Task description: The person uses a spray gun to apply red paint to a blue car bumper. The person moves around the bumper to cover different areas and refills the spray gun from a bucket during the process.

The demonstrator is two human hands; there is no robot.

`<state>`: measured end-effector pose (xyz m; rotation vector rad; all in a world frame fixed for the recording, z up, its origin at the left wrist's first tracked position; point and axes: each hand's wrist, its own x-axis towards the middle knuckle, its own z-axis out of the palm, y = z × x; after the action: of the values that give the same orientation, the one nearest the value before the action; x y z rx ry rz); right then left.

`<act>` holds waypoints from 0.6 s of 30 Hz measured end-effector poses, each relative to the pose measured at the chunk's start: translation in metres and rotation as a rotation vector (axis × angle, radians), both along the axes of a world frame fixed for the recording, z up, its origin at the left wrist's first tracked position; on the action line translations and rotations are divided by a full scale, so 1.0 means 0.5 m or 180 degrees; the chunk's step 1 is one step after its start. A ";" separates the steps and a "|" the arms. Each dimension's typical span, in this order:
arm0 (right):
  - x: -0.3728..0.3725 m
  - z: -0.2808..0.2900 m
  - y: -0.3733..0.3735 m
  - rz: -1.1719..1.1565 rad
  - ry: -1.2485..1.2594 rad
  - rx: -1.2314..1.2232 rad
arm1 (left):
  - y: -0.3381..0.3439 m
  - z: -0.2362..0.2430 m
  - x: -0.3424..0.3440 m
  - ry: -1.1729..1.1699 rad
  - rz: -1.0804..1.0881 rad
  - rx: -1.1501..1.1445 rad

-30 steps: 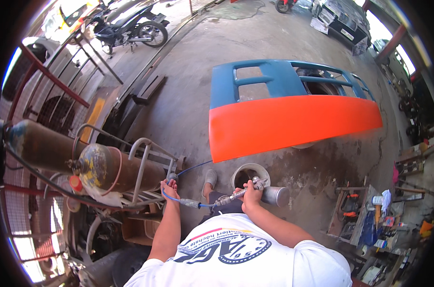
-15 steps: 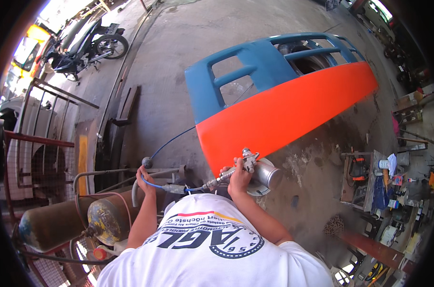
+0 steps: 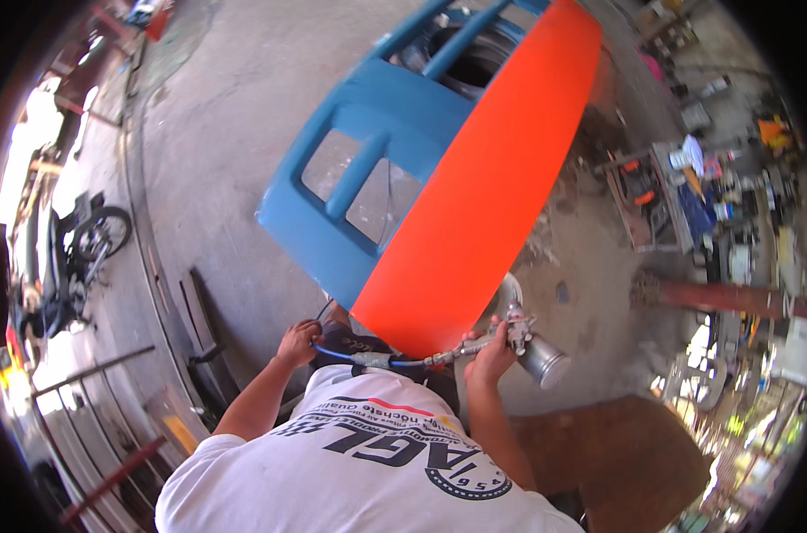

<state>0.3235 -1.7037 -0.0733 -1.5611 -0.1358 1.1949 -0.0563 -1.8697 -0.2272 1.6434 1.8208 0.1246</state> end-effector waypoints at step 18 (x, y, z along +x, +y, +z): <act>-0.354 0.019 -0.293 -0.2496 -0.0328 -0.0697 | 0.265 -0.002 -0.371 -0.0075 -0.2836 -0.1365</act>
<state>0.1467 -1.8503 -0.0640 -1.6317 0.5162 0.5181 -0.2421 -1.7370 -0.2282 1.9339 0.8669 -0.5880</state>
